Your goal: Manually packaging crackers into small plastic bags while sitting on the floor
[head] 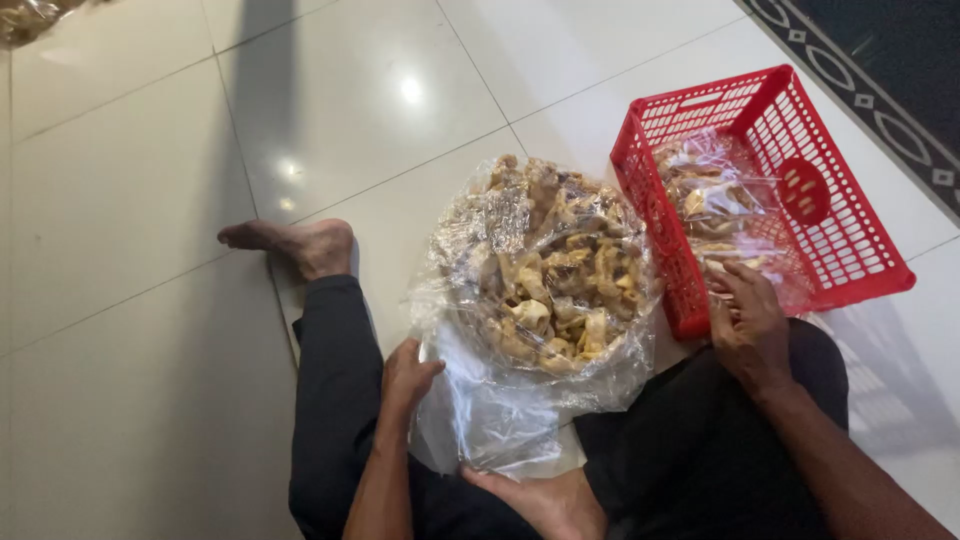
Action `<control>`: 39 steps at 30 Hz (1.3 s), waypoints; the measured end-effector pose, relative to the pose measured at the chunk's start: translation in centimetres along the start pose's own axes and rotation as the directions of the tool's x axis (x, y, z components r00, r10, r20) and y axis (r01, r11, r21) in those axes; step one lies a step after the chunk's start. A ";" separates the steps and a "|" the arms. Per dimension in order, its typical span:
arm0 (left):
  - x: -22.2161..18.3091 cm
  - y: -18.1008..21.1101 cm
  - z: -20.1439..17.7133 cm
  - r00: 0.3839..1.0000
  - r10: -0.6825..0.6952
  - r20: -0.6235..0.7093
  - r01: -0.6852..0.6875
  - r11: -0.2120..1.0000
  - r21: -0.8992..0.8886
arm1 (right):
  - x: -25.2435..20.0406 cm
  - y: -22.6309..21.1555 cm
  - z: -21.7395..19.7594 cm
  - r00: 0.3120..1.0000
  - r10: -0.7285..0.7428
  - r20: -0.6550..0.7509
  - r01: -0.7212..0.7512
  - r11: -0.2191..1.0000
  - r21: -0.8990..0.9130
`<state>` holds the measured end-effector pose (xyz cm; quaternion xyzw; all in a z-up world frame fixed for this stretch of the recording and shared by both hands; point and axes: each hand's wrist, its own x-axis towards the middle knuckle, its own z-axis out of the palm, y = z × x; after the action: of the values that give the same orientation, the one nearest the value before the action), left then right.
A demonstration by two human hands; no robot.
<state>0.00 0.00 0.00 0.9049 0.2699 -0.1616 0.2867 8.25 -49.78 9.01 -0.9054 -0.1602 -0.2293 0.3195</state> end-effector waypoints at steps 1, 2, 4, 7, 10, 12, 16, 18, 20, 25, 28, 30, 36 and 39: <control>-0.7 0.1 -0.9 1.000 0.001 -0.002 -0.001 1.000 -0.001 | -0.1 0.3 0.1 1.000 -0.002 -0.002 0.002 1.000 0.001; -1.3 0.2 -1.8 0.995 0.016 -0.095 -0.021 0.999 -0.044 | -0.2 0.6 0.2 1.000 -0.008 0.005 0.008 1.000 0.003; -3.8 1.2 -4.8 0.982 0.033 -0.188 -0.049 0.996 -0.081 | -0.3 0.3 0.1 1.000 -0.011 0.007 0.010 1.000 0.006; -9.2 3.2 -10.8 0.945 -0.011 -0.325 -0.077 0.963 -0.257 | -0.1 -0.9 -0.3 0.993 0.114 0.008 -0.114 0.985 0.131; -13.8 5.0 -15.2 0.868 0.021 -0.496 -0.091 0.989 -0.118 | -0.2 -0.5 -0.3 0.999 0.047 0.013 -0.048 0.998 0.035; -16.6 6.8 -17.3 0.595 0.272 -0.756 -0.260 0.956 0.140 | -0.2 -0.1 0.2 0.998 0.058 0.026 -0.059 0.996 0.063; -17.6 8.7 -15.3 0.441 0.461 -0.770 -0.133 0.882 0.452 | -0.3 -0.1 0.4 0.997 0.066 0.036 -0.070 0.992 0.102; -19.1 11.6 -13.5 0.319 0.650 -0.689 -0.005 0.729 0.685 | -0.4 -0.2 0.1 0.997 0.075 0.035 -0.078 0.989 0.124; -18.9 12.7 -9.4 0.310 0.684 -0.661 -0.079 0.711 0.699 | -0.3 -0.1 0.0 0.997 0.068 0.031 -0.071 0.992 0.104; -17.3 9.7 5.8 0.553 0.675 -0.488 -0.297 0.707 0.642 | -0.2 -0.2 0.2 0.998 0.043 0.040 -0.046 0.996 0.070; -17.9 7.1 12.3 0.639 0.676 -0.367 -0.357 0.684 0.636 | -0.3 0.2 0.2 0.998 0.033 0.055 -0.036 0.998 0.060; -17.8 4.8 15.3 0.572 0.790 -0.219 -0.694 0.609 0.383 | -0.7 0.7 0.6 0.999 -0.021 0.044 0.019 0.999 0.044; -12.4 4.1 7.9 0.482 0.743 -0.464 -0.601 0.666 0.442 | -0.4 -0.1 0.3 0.998 -0.032 0.047 0.030 0.998 0.049; -9.2 3.4 0.3 0.734 0.429 -0.527 -0.380 0.902 0.204 | -0.9 1.8 1.6 0.998 -0.047 -0.035 0.048 0.999 0.007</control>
<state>-5.43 -6.14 5.35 0.9595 0.1317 0.1661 0.1856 8.79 -50.26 6.55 -0.8958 -0.1770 -0.2521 0.3203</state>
